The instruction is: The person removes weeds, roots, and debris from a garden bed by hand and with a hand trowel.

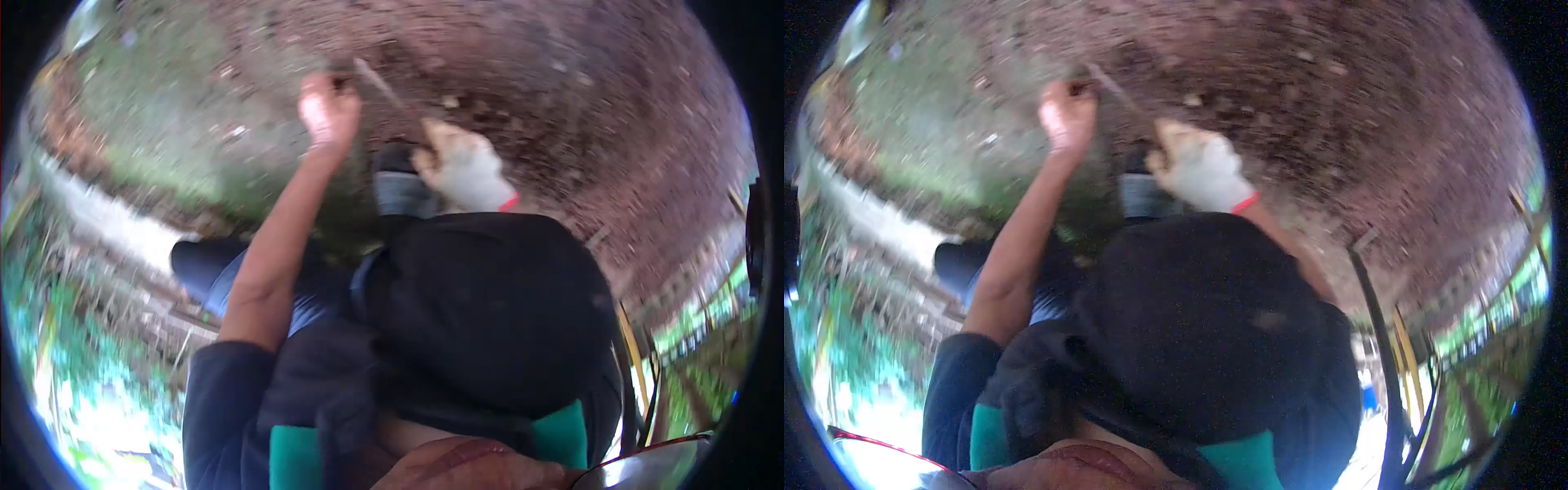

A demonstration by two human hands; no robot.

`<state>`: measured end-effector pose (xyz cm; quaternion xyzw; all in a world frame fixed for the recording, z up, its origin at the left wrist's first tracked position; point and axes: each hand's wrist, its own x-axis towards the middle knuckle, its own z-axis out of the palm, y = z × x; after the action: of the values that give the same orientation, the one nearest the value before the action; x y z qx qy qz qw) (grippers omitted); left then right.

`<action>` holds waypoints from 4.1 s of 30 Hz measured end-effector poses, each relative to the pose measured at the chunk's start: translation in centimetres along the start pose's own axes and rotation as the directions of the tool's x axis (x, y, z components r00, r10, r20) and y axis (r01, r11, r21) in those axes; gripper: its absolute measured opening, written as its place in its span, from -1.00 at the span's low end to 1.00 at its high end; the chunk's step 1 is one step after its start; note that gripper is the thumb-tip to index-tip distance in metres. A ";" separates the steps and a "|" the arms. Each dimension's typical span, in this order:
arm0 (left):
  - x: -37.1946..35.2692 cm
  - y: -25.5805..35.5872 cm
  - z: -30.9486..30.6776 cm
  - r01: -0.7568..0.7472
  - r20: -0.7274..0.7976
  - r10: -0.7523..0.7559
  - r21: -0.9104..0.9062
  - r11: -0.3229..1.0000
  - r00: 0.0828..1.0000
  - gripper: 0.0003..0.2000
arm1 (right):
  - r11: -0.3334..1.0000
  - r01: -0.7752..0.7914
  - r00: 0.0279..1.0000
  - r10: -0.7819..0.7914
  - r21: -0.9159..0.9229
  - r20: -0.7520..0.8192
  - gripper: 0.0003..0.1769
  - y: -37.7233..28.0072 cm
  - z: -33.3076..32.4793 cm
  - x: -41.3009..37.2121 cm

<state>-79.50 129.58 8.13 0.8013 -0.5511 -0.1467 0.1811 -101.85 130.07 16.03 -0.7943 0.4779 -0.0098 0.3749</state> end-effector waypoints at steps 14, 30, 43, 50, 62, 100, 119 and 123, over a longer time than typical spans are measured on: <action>2.3 0.7 -1.8 -0.069 0.259 0.231 -0.514 0.855 0.938 -0.84 | 0.579 -0.795 0.312 0.647 0.182 -0.695 -0.57 14.7 -10.6 -7.5; -2.4 -16.4 -6.8 -0.341 -0.017 0.364 0.310 0.888 0.931 -0.57 | 0.519 -0.799 0.348 0.811 -0.304 0.470 -0.33 3.3 -1.4 -21.5; -1.3 -18.9 -9.1 -0.290 0.227 0.228 0.292 0.911 0.947 -0.56 | -0.006 -0.694 -0.510 0.711 0.720 -0.485 -0.17 36.0 -14.6 -16.2; 0.9 -24.8 -8.4 -0.381 0.330 0.258 0.395 0.836 0.908 -0.56 | 0.207 -0.794 -0.201 0.798 0.571 -0.569 -0.20 28.0 -24.7 -0.3; -1.8 -28.3 -20.3 -0.231 0.336 0.051 0.523 0.820 0.941 -0.59 | 0.204 -0.933 -0.162 0.497 0.297 -0.853 -0.15 41.6 -25.5 -1.8; 50.3 36.4 -19.4 -0.783 0.126 0.845 0.468 0.411 0.519 -0.27 | 0.716 -0.671 0.089 0.338 0.194 -0.937 -0.60 25.4 -20.0 -4.8; 50.6 34.6 -18.5 -0.853 0.016 0.891 0.294 0.430 0.454 -0.46 | 0.225 -0.769 -0.394 0.571 0.599 -0.720 -0.25 46.5 -21.0 -18.9; 47.3 35.8 -18.3 -0.861 0.057 0.868 0.174 0.479 0.494 -0.48 | 0.031 -0.755 -0.327 0.848 0.655 -0.417 -0.31 44.4 -28.2 -15.2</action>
<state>-84.78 75.96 38.93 0.4310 -0.8861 0.0301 0.1679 -154.02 113.54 14.65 -0.1025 0.9866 -0.1100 0.0630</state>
